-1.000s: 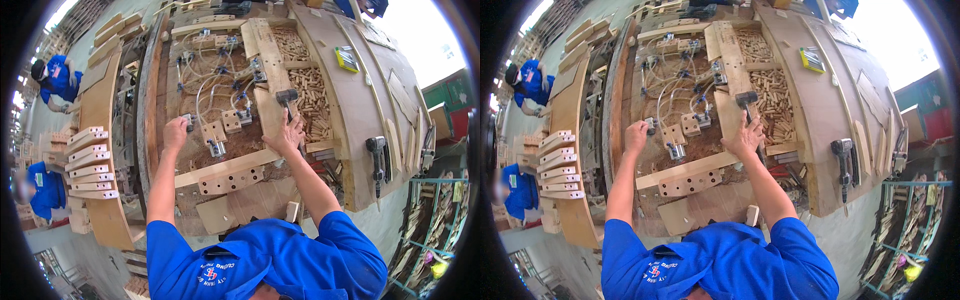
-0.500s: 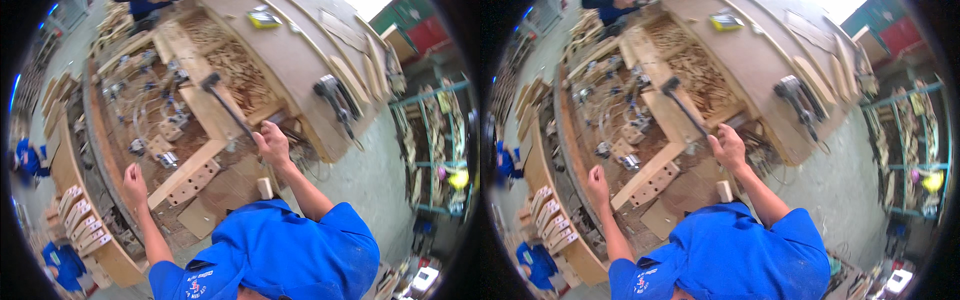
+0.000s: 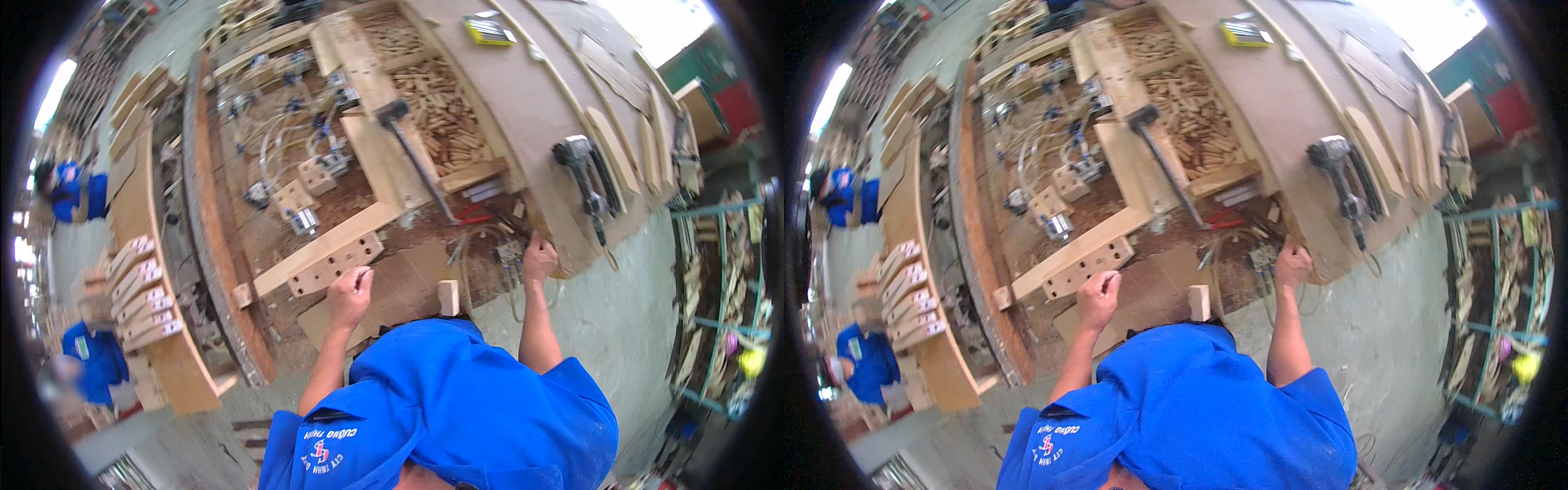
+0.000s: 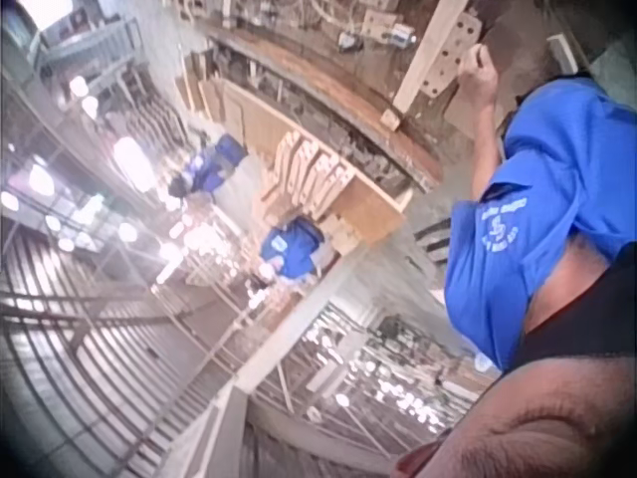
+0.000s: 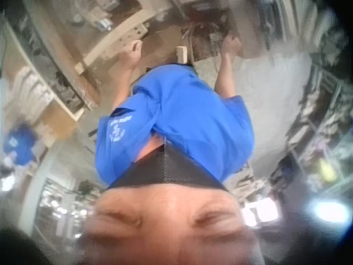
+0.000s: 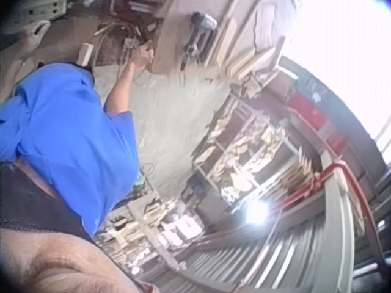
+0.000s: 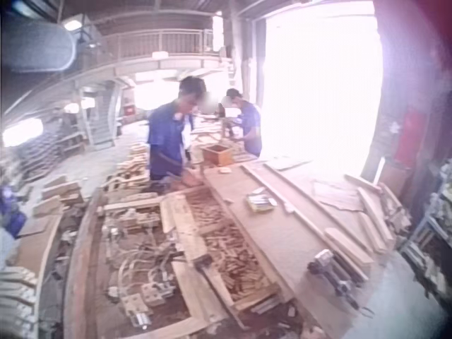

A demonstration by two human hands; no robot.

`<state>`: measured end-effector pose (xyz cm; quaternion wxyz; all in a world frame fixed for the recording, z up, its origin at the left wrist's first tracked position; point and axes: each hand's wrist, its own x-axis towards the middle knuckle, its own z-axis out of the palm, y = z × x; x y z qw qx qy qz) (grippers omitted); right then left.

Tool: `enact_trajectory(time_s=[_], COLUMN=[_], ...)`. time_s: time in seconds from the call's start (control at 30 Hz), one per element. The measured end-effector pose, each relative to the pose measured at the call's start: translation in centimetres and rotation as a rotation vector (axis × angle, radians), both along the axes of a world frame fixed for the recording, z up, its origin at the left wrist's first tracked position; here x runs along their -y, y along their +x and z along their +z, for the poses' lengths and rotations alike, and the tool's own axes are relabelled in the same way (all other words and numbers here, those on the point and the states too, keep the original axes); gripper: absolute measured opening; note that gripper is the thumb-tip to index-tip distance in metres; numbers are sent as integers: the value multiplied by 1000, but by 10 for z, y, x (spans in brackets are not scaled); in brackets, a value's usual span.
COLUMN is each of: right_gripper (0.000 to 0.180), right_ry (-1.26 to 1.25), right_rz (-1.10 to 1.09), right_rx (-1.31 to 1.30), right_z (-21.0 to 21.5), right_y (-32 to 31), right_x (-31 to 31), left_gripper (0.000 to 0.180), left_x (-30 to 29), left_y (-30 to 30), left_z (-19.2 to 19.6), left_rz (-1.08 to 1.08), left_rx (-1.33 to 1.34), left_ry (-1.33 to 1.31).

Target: The person assembles wooden parts by inserting dowels into pre-drilled holes and using a pneumatic nail gun to fasten them. They repeatedly pick up pieces, align them, and secure them on a workbench in a factory setting.

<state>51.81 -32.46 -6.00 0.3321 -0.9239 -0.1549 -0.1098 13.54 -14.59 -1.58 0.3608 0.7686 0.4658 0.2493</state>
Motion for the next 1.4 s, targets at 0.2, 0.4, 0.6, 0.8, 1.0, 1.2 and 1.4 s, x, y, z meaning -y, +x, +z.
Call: enact_trajectory(time_s=[0.2, 0.4, 0.6, 0.8, 1.0, 1.2, 1.4], right_gripper=[61, 63, 63, 64, 64, 57, 51], right_ry=[-11, 3, -27, -65, -47, 1, 162], right_rz=[-18, -28, -26, -12, -30, -41, -69], right_rx=[-48, -144, -113, -135, -195, -156, -227], right_z=[-5, 2, -2, -1, 3, 0, -19], right_y=[5, -3, 4, 4, 4, -8, -8], right_x=[5, 0, 5, 5, 4, 3, 12], left_gripper=[17, 14, 14, 14, 16, 18, 18], left_x=[-6, -5, -6, -5, -7, -8, -11], left_y=[-11, -15, -14, -13, -14, -13, -11], left_z=[-4, -5, -4, -5, -7, -5, -5], left_rz=[-28, -20, -9, 15, 7, 2, -3], left_rx=[-94, -131, -121, -118, -164, -163, -153], left_ry=[44, 66, 20, 41, 6, -2, 0])
